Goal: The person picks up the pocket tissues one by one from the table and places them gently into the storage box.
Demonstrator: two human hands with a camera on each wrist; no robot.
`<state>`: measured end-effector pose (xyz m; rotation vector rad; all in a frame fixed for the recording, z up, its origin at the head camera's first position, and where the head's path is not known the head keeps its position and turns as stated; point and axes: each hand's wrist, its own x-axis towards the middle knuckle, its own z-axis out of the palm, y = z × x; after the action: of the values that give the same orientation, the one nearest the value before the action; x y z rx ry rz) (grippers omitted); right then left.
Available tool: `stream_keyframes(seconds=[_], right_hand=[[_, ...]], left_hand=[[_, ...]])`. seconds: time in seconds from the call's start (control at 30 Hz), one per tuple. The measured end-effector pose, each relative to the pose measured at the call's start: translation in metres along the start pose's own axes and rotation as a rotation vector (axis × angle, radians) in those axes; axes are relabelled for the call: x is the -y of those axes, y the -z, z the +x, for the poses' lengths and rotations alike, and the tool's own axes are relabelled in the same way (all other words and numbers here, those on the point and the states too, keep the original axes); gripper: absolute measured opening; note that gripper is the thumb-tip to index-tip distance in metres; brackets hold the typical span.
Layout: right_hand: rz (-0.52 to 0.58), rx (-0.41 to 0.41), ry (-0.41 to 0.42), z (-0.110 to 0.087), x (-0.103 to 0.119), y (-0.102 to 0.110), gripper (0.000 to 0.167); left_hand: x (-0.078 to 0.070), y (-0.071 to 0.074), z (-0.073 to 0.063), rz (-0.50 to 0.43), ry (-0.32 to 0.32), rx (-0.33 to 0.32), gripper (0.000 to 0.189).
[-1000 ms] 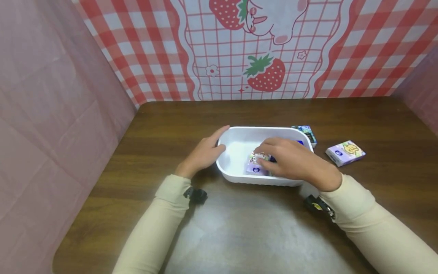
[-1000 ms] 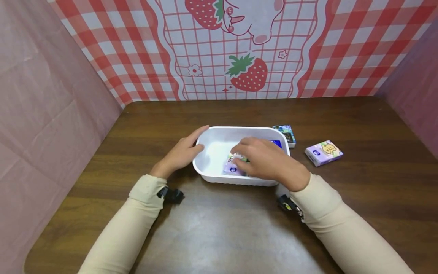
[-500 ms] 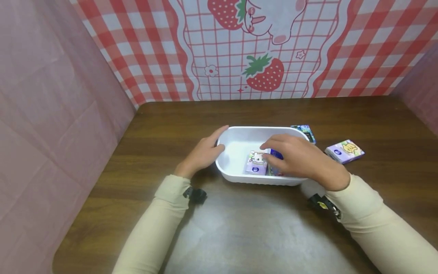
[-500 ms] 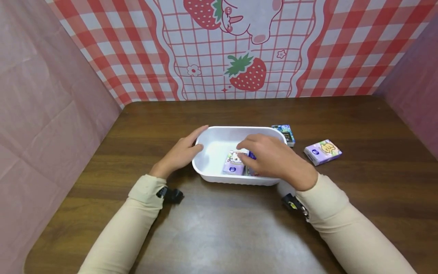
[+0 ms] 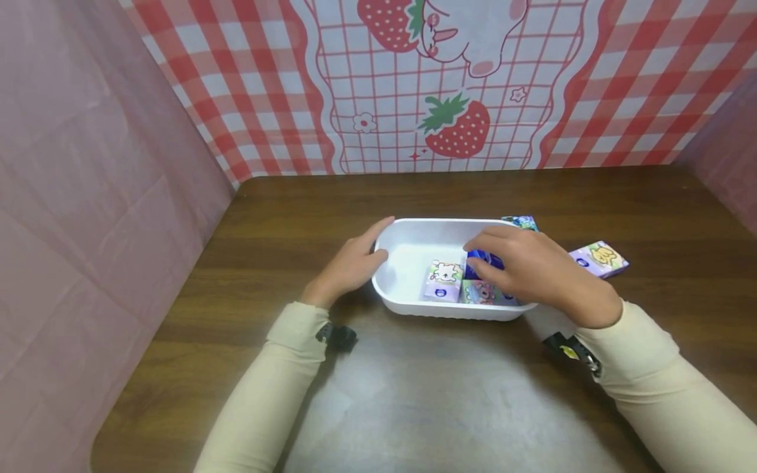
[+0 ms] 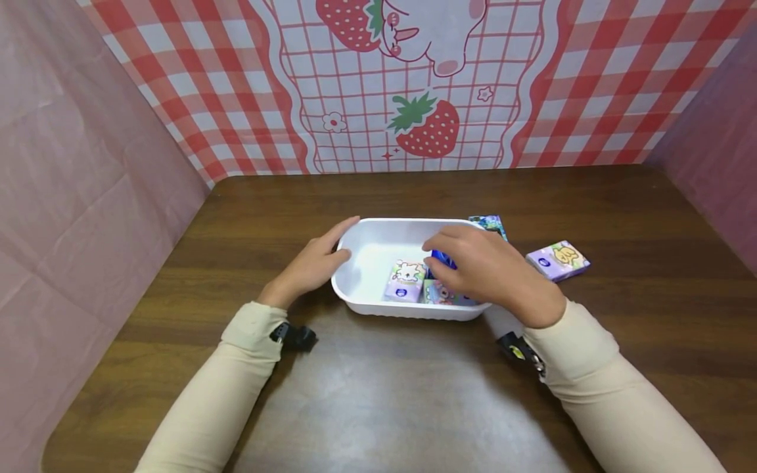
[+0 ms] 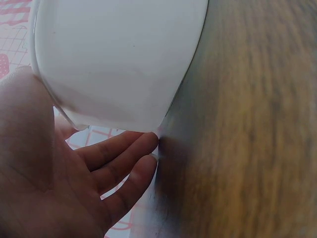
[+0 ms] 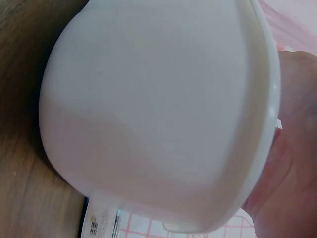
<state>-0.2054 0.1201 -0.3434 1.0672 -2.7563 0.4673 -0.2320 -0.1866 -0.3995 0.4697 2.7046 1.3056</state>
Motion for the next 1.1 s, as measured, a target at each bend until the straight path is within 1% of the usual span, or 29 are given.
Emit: stream_keyframes(seconds=[0.23,0.5,0.73,0.87,1.1], right_hand=[[-0.015,-0.013,-0.019,-0.004,-0.004,0.003,0.03],[-0.025,-0.045,-0.012,-0.011,-0.011,0.009,0.029],[-0.044,-0.045,-0.048,-0.014,-0.018,0.01,0.03],[-0.043,-0.049,-0.067,-0.015,-0.02,0.015,0.031],[-0.059,-0.065,-0.121,-0.024,-0.028,0.021,0.031]], left_hand=[[0.0,0.0,-0.001,-0.001,0.0,0.003,0.062],[-0.001,0.0,-0.001,-0.006,-0.003,0.001,0.062],[0.001,0.0,0.0,-0.005,-0.001,-0.001,0.062],[0.001,0.001,0.0,-0.01,0.007,0.006,0.062],[0.0,0.001,-0.001,-0.006,0.003,0.0,0.062]])
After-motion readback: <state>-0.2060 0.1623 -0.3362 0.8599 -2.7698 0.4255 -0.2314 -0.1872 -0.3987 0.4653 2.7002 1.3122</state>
